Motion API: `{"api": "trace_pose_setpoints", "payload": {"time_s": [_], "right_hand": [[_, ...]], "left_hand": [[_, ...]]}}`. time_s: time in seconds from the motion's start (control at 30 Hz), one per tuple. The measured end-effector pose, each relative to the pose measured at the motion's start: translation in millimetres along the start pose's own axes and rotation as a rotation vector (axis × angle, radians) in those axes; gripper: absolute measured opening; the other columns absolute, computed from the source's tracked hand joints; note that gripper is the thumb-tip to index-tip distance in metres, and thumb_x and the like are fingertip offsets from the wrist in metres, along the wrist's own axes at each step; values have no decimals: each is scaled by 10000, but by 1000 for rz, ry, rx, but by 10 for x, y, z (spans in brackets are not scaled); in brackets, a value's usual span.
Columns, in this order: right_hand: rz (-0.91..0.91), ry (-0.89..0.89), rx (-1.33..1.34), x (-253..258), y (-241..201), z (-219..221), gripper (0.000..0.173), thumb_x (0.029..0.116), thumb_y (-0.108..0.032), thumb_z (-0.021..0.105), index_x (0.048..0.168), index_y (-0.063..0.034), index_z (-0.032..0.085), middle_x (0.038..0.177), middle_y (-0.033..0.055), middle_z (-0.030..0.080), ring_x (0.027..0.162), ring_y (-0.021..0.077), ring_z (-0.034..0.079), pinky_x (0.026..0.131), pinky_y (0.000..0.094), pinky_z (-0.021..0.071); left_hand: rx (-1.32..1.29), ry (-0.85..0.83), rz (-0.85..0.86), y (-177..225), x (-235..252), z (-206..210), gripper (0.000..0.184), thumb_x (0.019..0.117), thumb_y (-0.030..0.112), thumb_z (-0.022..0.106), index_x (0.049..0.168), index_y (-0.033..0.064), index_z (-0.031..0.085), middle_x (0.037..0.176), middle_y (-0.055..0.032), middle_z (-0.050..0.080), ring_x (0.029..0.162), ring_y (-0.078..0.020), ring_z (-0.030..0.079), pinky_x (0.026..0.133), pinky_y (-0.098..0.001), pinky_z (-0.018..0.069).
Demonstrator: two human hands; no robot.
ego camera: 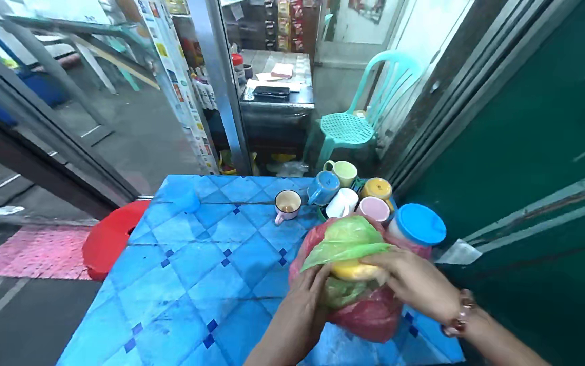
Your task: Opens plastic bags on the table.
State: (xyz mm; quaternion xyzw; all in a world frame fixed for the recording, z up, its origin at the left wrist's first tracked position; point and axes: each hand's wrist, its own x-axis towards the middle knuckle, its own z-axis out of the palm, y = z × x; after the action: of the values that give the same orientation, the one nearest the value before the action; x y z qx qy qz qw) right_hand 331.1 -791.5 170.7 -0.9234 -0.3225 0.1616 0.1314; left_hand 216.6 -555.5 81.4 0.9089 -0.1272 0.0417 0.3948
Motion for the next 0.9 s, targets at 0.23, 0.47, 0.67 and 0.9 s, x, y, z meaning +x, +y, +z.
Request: {"api": "trace_pose_setpoints", "payload": {"time_s": [0.23,0.47,0.67,0.9], "right_hand": [[-153,532,702,-474,-537,-603,274,955,-349,688,1213,-287,754,1116,-62,751,964,72,714,840,262,610],[28,269,911,-158,-933,-382,359,1052,-402,540,1293,-177,684,1178,19,724,1057,176,716,935,389,615],[240,-319,78,88,-284,143,487,998,-289,663,1425,-69,591,1428,226,571,1310,410,555,1096,606,431],[257,-228,-85,140,-151,553,362,953,-108,603,1298,-157,699,1261,209,683,1151,459,650,913,687,511]], "left_hand": [[-601,480,125,230,-12,-591,866,838,377,848,1558,197,401,1556,-58,469,1373,-204,518,1106,-419,496],[-1158,534,-415,0,-343,-1148,634,873,361,789,1291,-38,528,987,-130,741,867,-230,751,784,-423,650],[-1059,693,-743,-951,-1100,-747,345,1054,251,564,1291,3,537,985,-51,737,892,-147,732,831,-394,629],[-879,702,-977,-1517,-1334,-200,528,997,333,662,1343,-42,525,1057,-133,715,926,-183,716,853,-419,613]]}}
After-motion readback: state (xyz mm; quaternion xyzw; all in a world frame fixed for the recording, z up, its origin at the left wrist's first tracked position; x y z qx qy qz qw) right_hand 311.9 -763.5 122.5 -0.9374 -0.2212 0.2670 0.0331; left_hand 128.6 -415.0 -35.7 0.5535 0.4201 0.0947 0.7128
